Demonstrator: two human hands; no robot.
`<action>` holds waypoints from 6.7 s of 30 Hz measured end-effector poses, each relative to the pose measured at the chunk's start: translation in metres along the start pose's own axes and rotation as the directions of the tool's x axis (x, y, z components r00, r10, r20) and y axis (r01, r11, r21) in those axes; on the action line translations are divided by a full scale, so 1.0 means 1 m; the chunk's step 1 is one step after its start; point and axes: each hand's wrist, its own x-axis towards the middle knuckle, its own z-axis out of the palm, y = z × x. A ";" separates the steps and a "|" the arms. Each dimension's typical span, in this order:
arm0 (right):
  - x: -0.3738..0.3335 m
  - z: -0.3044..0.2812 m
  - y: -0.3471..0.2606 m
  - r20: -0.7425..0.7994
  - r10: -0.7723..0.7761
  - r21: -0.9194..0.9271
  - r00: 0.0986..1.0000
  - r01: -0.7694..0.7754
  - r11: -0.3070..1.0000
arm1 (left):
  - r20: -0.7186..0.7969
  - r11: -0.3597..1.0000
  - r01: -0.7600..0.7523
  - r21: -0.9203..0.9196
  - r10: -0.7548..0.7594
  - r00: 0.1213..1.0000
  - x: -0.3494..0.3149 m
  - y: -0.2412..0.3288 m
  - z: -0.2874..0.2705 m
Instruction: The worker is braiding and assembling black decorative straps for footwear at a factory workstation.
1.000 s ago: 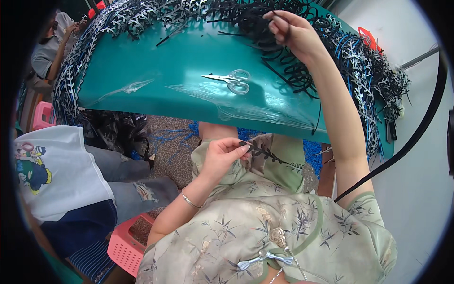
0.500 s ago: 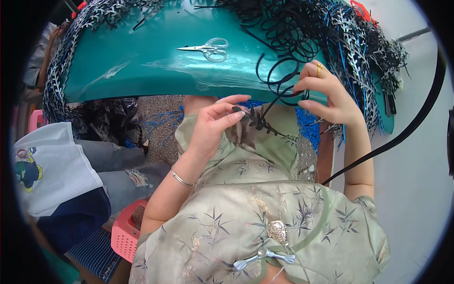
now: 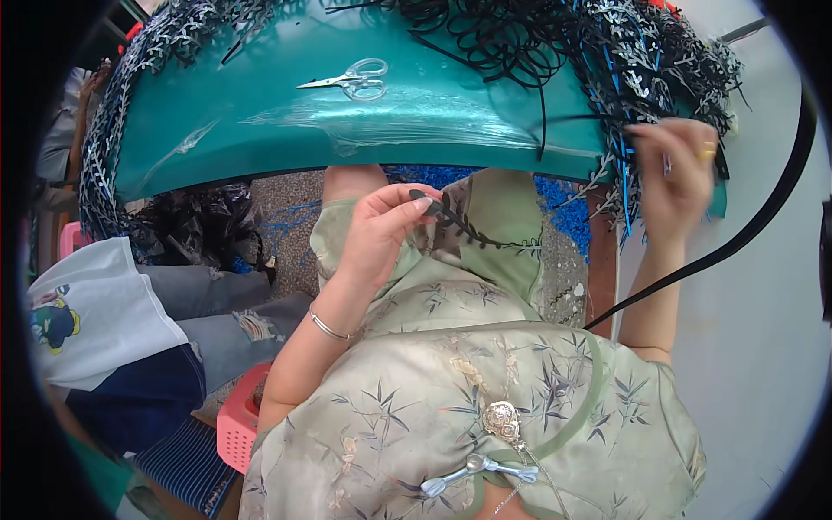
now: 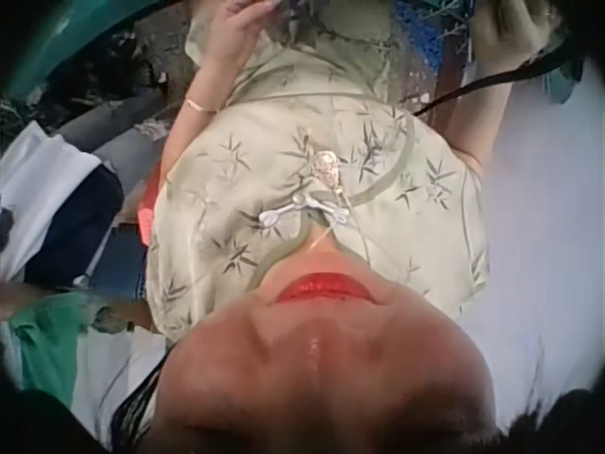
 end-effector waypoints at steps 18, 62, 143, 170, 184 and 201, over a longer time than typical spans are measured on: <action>-0.060 0.080 -0.045 0.293 -0.130 0.086 0.947 0.110 0.990 | 0.069 0.993 -0.033 -0.112 0.041 0.997 0.024 0.004 0.030; -0.060 0.092 -0.081 0.264 0.162 0.415 0.951 -0.264 0.871 | -0.049 0.988 -0.050 0.144 0.058 0.997 -0.003 0.031 0.026; -0.061 0.051 -0.081 0.248 0.022 0.649 0.969 -0.183 0.738 | -0.029 0.969 -0.135 0.206 0.144 0.989 -0.004 0.021 0.031; -0.059 0.049 -0.080 0.272 0.008 0.634 0.962 -0.185 0.750 | 0.021 0.932 -0.197 0.305 0.200 0.980 -0.006 0.027 0.041; -0.062 0.051 -0.078 0.282 -0.007 0.610 0.959 -0.174 0.773 | 0.033 0.922 -0.202 0.329 0.203 0.979 -0.005 0.027 0.041; -0.062 0.052 -0.078 0.291 -0.008 0.591 0.957 -0.174 0.787 | 0.068 0.900 -0.242 0.363 0.233 0.970 -0.004 0.023 0.036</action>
